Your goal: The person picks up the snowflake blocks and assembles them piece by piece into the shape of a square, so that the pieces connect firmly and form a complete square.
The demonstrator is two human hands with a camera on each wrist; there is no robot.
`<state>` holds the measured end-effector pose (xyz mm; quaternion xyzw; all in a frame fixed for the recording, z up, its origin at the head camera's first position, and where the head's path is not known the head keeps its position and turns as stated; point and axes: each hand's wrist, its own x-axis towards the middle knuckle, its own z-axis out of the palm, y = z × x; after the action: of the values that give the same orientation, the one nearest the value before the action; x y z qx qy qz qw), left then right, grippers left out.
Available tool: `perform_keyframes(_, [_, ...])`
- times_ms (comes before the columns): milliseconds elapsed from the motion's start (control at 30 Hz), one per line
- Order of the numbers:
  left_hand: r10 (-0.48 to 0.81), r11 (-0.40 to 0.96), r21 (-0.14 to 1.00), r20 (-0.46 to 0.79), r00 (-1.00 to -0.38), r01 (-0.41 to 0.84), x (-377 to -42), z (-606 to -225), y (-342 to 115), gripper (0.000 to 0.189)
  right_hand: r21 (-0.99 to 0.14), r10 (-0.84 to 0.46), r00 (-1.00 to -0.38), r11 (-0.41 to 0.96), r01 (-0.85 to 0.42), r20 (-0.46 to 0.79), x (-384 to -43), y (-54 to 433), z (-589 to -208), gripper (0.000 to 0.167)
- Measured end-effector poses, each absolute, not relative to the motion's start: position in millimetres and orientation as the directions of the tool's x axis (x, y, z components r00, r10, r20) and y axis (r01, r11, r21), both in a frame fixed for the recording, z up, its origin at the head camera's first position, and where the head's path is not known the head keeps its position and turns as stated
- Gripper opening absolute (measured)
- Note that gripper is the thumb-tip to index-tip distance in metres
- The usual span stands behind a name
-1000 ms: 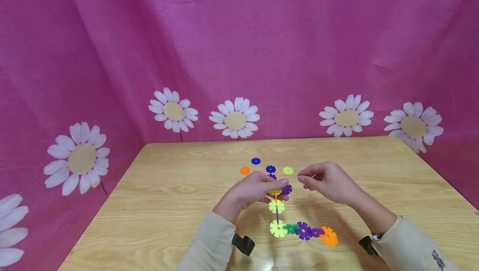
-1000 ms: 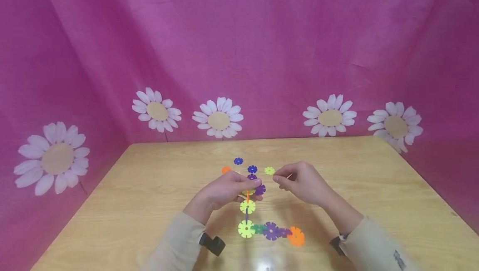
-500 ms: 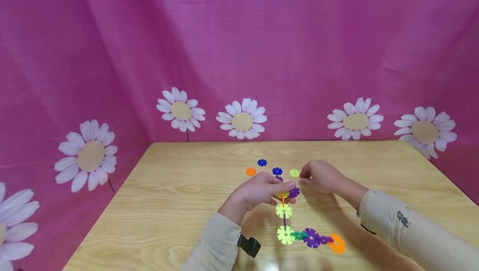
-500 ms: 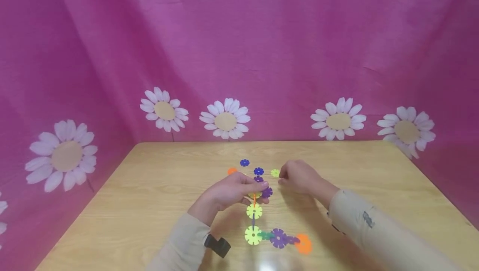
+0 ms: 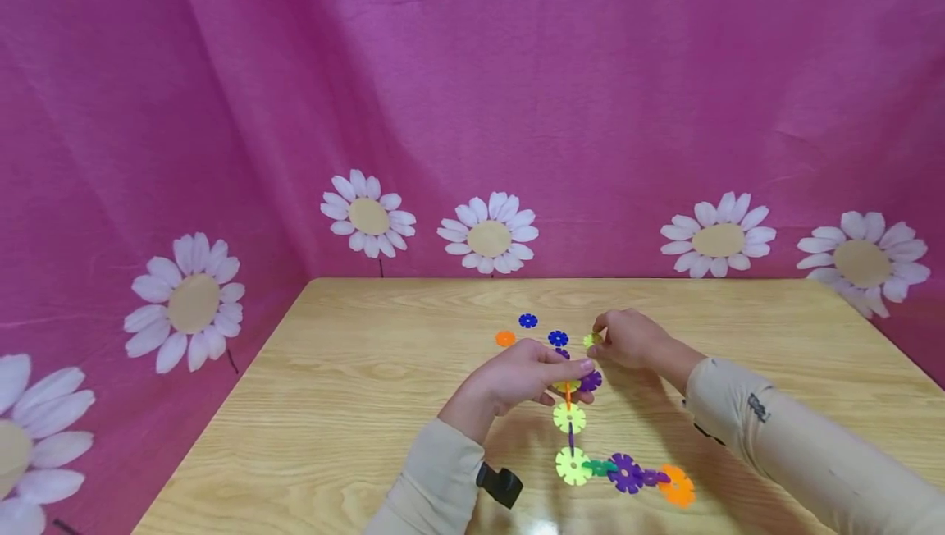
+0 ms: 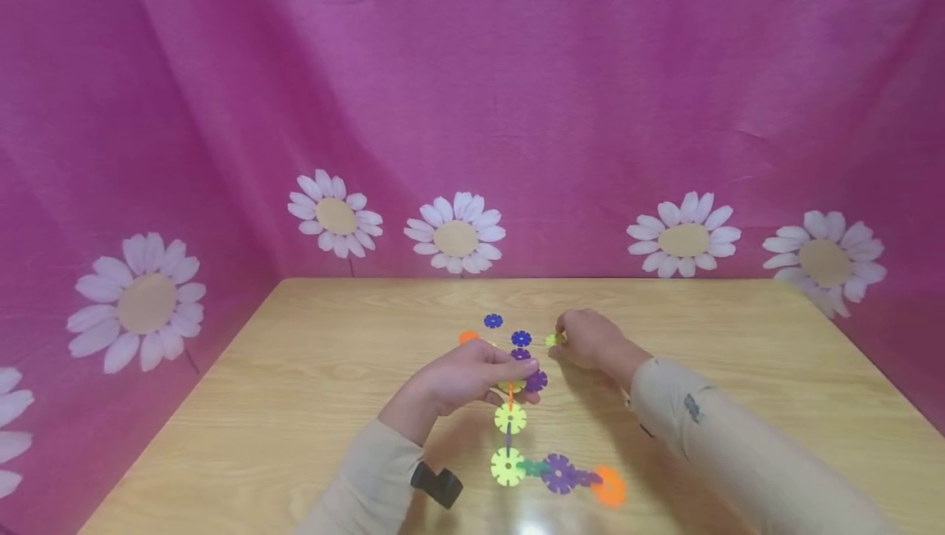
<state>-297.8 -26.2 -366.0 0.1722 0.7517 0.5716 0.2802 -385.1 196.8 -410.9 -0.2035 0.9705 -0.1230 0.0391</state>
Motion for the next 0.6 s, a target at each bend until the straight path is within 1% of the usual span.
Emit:
perform_keyframes(133, [0.585,0.287,0.956,-0.220,-0.781,-0.055,-297.8,-365.0,-24.2,0.041,-0.263,-0.406,-0.914,0.885,-0.385,-0.025,-386.2,199.1,-411.7,0.031])
perform_keyframes(267, [0.586,0.289,0.956,-0.218,-0.780,-0.050,-297.7,-365.1,-22.7,0.043,-0.308,-0.399,-0.917,0.872,-0.381,0.004,-385.2,201.3,-412.5,0.026])
perform_keyframes(500, [0.577,0.313,0.949,-0.224,-0.785,-0.040,-297.0,-366.1,-22.8,0.042,-0.351,-0.402,-0.905,0.834,-0.425,0.140,-381.2,198.9,-415.6,0.023])
perform_keyframes(600, [0.568,0.326,0.945,-0.219,-0.793,-0.027,-297.6,-366.9,-25.0,0.041,-0.383,-0.395,-0.901,0.815,-0.434,0.180,-380.1,194.1,-415.8,0.021])
